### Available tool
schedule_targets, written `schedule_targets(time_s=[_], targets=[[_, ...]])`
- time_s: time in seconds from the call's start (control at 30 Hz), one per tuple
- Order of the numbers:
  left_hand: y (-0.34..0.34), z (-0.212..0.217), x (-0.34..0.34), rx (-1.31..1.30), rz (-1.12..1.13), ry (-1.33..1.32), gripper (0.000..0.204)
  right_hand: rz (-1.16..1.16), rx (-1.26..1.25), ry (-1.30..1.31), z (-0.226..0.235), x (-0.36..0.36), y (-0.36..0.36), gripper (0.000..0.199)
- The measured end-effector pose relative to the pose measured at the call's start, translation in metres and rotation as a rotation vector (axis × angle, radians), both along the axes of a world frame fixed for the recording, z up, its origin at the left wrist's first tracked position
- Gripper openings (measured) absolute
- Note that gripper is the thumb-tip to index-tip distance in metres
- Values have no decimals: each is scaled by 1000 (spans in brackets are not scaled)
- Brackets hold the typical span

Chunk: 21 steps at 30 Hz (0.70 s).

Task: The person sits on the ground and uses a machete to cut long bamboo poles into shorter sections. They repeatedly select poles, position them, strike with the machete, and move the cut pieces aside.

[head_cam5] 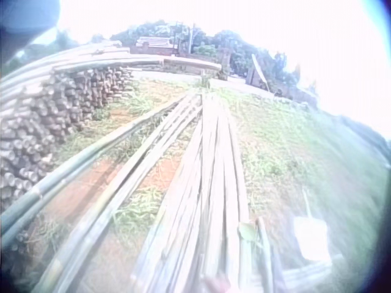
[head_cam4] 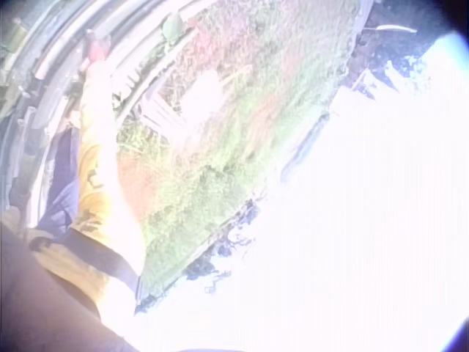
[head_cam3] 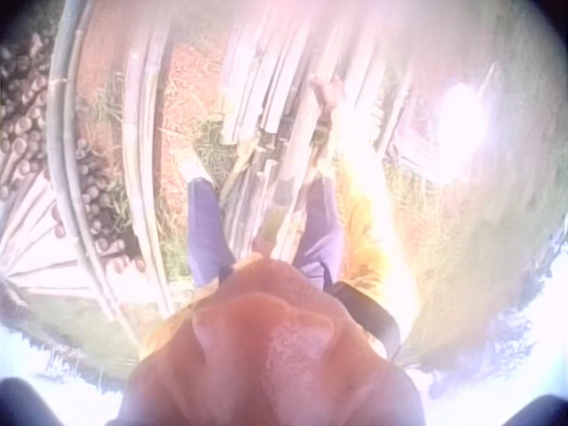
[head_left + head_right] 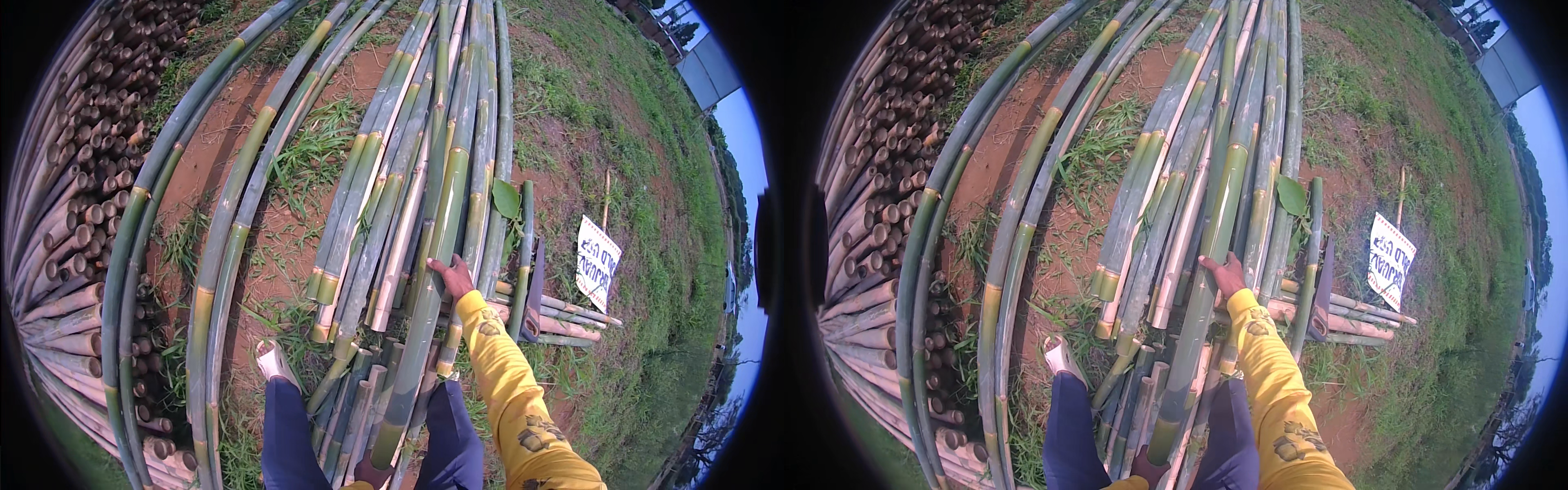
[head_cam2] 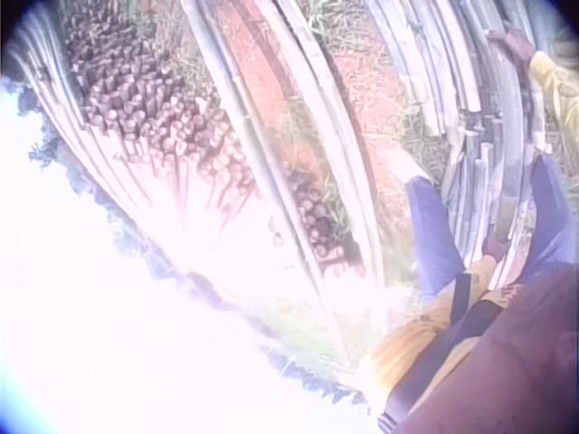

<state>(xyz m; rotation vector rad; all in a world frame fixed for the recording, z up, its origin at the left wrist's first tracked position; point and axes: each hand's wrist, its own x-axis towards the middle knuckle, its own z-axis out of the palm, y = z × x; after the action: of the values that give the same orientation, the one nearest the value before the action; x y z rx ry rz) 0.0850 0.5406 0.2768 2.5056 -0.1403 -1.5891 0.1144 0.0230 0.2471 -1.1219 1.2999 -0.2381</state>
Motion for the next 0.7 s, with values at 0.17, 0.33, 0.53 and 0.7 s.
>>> schedule_targets(time_s=[0.17, 0.33, 0.53, 0.7], targets=[[-91, -30, 1, -255, 1, 42, 73, -53, -84, -57, 67, -131, 59, 86], [-325, -91, 92, -537, 144, -227, 72, -359, 31, 275, 104, -330, 184, 77], [-474, 25, 202, -1256, 369, 267, 58, -456, 84, 414, 107, -390, 271, 67], [-370, -29, 215, -792, 147, 67, 45, -218, 89, 242, 41, -315, 241, 59]])
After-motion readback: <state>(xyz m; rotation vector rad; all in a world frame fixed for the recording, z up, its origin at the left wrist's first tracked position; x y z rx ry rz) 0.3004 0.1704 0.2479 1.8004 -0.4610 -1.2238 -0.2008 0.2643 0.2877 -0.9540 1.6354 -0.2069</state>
